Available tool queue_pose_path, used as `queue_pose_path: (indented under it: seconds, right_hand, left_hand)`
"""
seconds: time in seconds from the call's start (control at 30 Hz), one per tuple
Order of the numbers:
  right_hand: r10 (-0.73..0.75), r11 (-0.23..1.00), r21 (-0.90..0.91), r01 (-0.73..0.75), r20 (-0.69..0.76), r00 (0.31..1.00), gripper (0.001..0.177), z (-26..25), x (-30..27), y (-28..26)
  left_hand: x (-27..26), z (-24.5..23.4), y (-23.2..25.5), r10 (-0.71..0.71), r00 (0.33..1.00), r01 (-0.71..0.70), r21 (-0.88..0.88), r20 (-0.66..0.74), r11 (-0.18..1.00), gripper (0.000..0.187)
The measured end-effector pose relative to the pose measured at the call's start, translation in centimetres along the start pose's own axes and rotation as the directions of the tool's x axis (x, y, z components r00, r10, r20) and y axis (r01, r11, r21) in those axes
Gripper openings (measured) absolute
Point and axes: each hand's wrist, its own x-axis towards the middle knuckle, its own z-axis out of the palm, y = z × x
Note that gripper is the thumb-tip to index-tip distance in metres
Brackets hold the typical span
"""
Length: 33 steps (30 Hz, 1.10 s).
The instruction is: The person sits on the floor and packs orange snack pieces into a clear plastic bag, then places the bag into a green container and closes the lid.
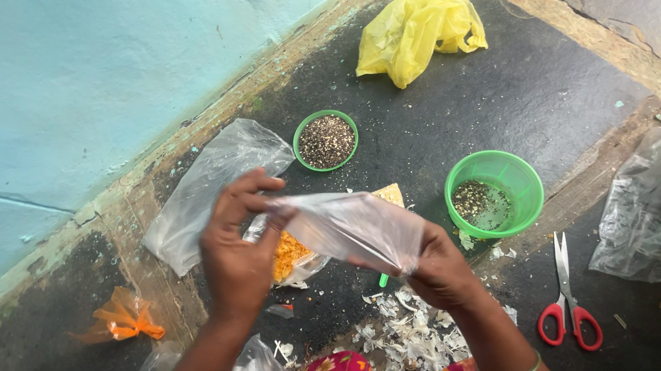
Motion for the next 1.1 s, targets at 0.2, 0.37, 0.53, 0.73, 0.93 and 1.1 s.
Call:
queue_pose_path:
  seconds: [0.2, 0.37, 0.53, 0.73, 0.93, 1.1]
  right_hand:
    - [-0.108, 0.933, -0.354, 0.059, -0.120, 0.987, 0.095, -0.8, 0.3, -2.9]
    - [-0.154, 0.861, -0.505, -0.058, -0.367, 0.917, 0.045, -0.7, 0.4, -3.5]
    - [-0.104, 0.848, -0.517, -0.119, -0.382, 0.918, 0.038, 1.1, 0.7, -1.8]
    - [-0.075, 0.778, -0.604, -0.171, -0.359, 0.930, 0.043, 1.2, 0.4, -0.7]
    - [0.087, 0.829, -0.479, -0.288, -0.398, 0.913, 0.055, 0.3, 0.5, -0.5]
    - [0.087, 0.903, -0.374, -0.210, -0.320, 0.944, 0.027, -1.4, -0.1, 0.5]
  left_hand:
    - [2.1, -3.5, -0.4, -0.367, 0.885, 0.220, -0.439, -0.286, 0.871, 0.009]
    - [1.6, -4.2, -1.4, -0.343, 0.924, 0.247, -0.421, -0.169, 0.873, 0.009]
    - [0.4, -1.9, -3.4, -0.347, 0.938, 0.292, -0.523, -0.008, 0.801, 0.009]
    - [-1.3, 0.1, -3.8, -0.397, 0.914, 0.399, -0.383, 0.086, 0.833, 0.013]
    - [-1.1, 1.1, -2.8, -0.345, 0.917, 0.400, -0.473, 0.201, 0.785, 0.016]
    - [-0.9, 1.4, -2.2, -0.425, 0.868, 0.494, -0.368, 0.255, 0.788, 0.014]
